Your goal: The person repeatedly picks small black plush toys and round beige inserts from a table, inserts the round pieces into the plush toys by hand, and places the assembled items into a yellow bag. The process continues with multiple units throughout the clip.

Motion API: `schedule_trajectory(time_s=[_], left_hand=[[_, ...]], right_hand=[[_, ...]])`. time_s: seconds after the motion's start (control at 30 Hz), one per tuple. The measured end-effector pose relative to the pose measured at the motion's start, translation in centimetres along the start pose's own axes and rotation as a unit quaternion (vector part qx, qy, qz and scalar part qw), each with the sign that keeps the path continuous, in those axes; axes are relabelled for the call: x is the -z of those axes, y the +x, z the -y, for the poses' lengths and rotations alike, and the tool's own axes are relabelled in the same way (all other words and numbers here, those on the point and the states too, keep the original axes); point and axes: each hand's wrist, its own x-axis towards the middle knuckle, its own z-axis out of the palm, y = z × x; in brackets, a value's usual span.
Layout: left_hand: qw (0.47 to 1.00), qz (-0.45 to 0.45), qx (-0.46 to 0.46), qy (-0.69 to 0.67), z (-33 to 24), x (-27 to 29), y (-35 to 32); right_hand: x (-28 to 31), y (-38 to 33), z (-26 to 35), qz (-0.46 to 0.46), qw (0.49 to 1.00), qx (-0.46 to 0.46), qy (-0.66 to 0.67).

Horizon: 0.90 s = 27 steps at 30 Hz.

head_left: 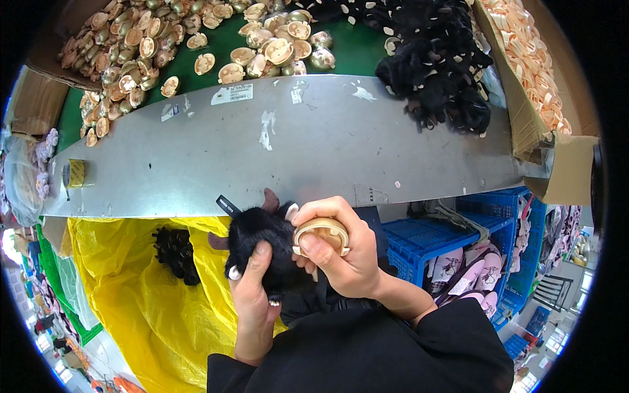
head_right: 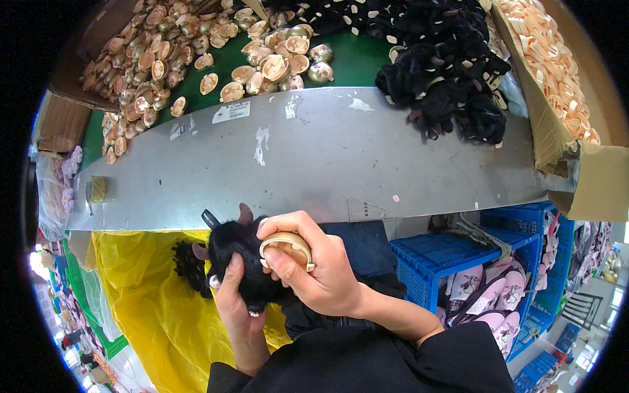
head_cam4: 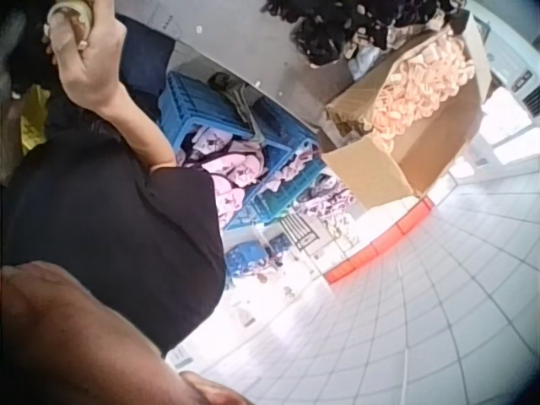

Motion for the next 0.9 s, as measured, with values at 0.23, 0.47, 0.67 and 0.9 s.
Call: schedule_trajectory(time_s=[0.23,0.47,0.67,0.9], left_hand=[[0.999,-0.017,-0.024,0.042,0.4,0.2,-0.1],[0.997,-0.011,-0.051,0.06,0.6,1.5,-0.5],[0.986,0.017,-0.101,0.133,0.5,1.1,0.0],[0.945,-0.08,-0.172,0.268,1.9,1.6,0.0]], right_hand=[[0.2,0.1,-0.7,-0.005,0.997,0.06,-0.053],[0.5,0.4,-0.8,-0.012,0.973,0.145,-0.18],[0.5,1.3,-2.3,-0.063,0.92,0.265,-0.281],[-0.4,2.9,-3.4,-0.109,0.874,0.301,-0.366]])
